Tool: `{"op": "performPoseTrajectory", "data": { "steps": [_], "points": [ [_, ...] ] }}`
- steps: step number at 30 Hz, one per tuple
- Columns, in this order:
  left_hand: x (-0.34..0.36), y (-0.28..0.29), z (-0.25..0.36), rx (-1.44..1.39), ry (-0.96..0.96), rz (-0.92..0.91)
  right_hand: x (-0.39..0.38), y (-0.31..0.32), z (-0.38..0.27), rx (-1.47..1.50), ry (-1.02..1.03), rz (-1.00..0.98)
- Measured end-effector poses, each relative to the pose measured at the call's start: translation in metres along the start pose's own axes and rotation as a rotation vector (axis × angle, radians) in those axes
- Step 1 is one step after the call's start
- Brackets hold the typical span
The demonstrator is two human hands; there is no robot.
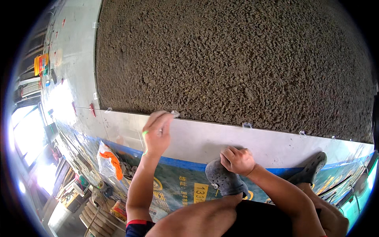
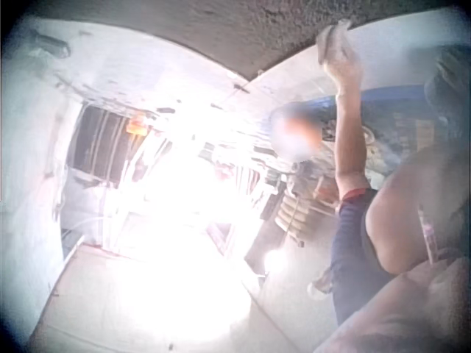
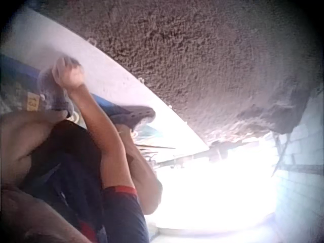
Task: The person smooths the bedding material using a notched trowel before placing a tile into position and inserting plastic leveling spacers along the edges.
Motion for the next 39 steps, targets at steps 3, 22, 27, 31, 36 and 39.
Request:
{"op": "performPoseTrajectory", "data": {
  "steps": [3,22,27,31,36,39],
  "points": [
    [-0.002,0.018,-0.015,-0.026,0.165,0.115,-0.003,0.0,0.001,0.0,-0.001,0.021],
    [-0.009,-0.003,-0.012,0.148,-0.106,-0.014,-0.002,0.0,0.001,-0.003,-0.021,0.019],
    [-0.008,-0.006,-0.006,0.187,-0.164,-0.031,-0.001,-0.001,0.001,0.007,-0.032,0.001],
    [-0.01,-0.005,-0.006,0.183,-0.184,-0.065,0.0,0.0,0.001,0.016,-0.024,0.0],
    [0.001,-0.008,-0.011,0.121,-0.164,-0.194,0.0,0.001,0.0,-0.011,-0.004,0.02],
    [0.006,-0.012,-0.011,0.143,-0.182,-0.304,0.0,0.001,-0.001,-0.008,-0.003,0.037]
  ]
}}
Point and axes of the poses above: each hand's wrist, its own x-axis towards the middle knuckle, its own y-axis out of the back of the hand, z = x × y, the point moved 8 cm from there along x, towards the middle knuckle, and after that the axes turned 6 degrees about -y, right-handed, at the moved point
